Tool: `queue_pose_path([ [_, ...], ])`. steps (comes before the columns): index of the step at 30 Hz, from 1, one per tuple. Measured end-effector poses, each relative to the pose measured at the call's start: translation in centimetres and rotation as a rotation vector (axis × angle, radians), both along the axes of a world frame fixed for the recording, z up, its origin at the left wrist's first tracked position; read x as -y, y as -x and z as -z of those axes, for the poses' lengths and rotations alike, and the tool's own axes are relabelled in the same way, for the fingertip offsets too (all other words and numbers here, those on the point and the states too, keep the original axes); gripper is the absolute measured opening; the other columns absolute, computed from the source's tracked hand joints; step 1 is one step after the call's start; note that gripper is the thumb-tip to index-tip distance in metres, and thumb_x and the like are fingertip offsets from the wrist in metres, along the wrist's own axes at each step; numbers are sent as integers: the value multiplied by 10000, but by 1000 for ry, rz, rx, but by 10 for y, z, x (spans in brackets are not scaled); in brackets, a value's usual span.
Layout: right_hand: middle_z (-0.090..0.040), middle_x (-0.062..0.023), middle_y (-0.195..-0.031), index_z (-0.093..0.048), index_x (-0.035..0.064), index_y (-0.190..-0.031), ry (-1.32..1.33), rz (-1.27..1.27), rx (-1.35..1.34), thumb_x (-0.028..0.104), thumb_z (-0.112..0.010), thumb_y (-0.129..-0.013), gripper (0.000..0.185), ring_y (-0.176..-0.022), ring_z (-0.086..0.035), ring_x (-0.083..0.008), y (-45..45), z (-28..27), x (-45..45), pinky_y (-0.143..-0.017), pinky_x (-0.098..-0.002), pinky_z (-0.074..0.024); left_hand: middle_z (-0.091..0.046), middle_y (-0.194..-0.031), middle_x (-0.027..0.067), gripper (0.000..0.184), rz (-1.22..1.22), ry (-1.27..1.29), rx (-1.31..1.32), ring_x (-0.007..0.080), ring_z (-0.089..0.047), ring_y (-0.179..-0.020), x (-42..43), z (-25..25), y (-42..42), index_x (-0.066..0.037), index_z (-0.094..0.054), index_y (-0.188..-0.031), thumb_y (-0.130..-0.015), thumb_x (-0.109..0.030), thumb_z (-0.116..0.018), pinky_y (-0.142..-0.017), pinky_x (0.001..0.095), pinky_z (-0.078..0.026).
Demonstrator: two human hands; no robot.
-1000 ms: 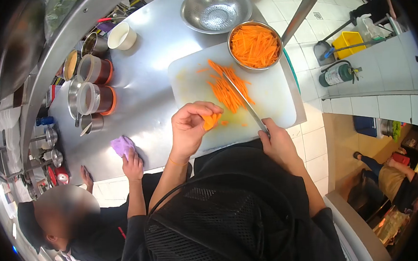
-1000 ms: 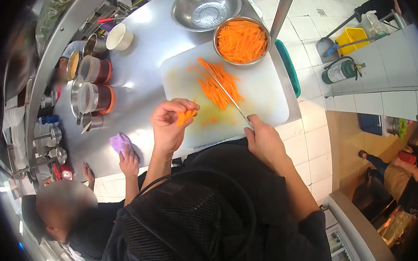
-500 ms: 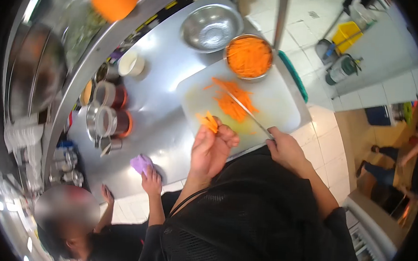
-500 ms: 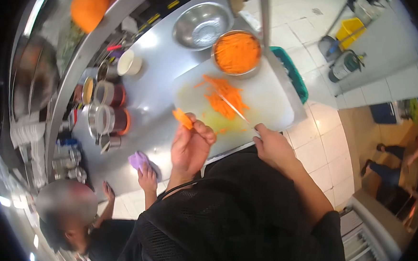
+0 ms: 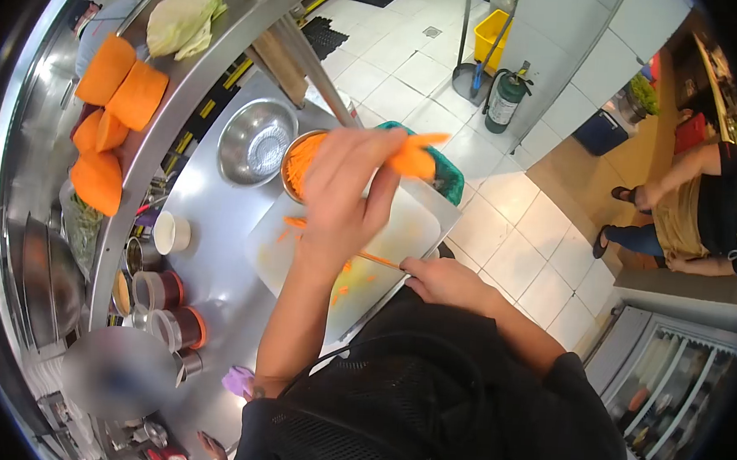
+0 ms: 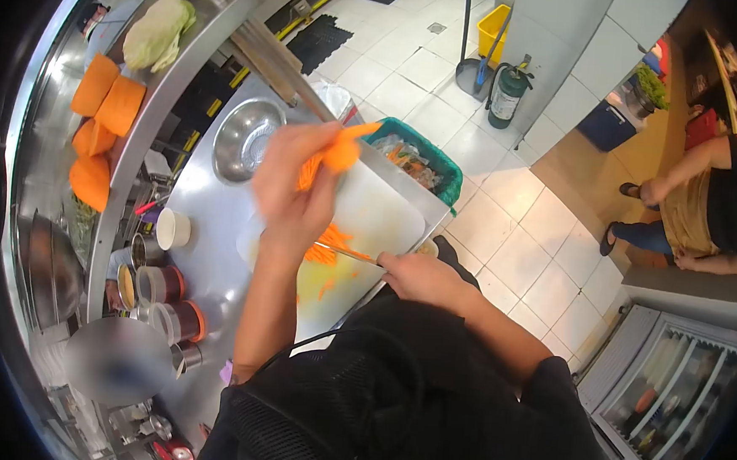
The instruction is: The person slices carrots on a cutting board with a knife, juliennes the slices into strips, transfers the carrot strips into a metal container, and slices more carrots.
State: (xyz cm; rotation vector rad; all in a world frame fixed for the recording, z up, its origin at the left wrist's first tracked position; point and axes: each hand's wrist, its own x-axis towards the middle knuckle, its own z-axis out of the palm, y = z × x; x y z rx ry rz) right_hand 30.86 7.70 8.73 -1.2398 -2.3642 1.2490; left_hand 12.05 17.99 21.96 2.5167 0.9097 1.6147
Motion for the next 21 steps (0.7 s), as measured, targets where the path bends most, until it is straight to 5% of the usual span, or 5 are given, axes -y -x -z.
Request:
queue_pose_path([
  [5,-717,-222,-904,-565,39,-1125,34,26,60,218,-631,-1017,219,-904,-706,-446,-12,-6,-3,-778,-573,-550,-688,-1311,213,454,-2,531,-175,410,-639,-1204,-63,144,-2,12,-658,-1347,-905,-44,-746,-1048,429,-519],
  [8,-714,-224,-919,-568,49,-1150,53,17,96,212,-641,-1006,230,-906,-705,-445,-18,-3,-8,-771,-572,-554,-675,-1341,216,451,-55,708,-189,398,-622,-1267,-48,175,19,4,-646,-1390,-948,-53,-716,-1100,409,-496],
  [11,-698,-211,-981,-574,70,-1207,-45,17,43,171,-651,-978,262,-905,-704,-436,-14,11,-4,-768,-562,-566,-704,-1296,168,374,-124,835,159,291,-667,-1216,-2,120,59,10,-658,-1360,-989,-37,-673,-1070,369,-510],
  [15,-640,-162,-1068,-577,104,-1281,-167,29,86,76,-648,-919,369,-919,-698,-410,-6,-12,-20,-789,-530,-582,-719,-1199,82,243,-500,668,594,161,-678,-1102,82,99,134,32,-686,-1255,-1024,-2,-618,-987,317,-538],
  [21,-624,-128,-1012,-574,87,-1106,-398,-114,107,34,-653,-865,259,-918,-685,-360,16,-33,-57,-761,-472,-563,-717,-1119,148,143,-988,400,321,272,-688,-1045,168,122,136,22,-715,-1066,-927,-11,-697,-928,382,-543],
])
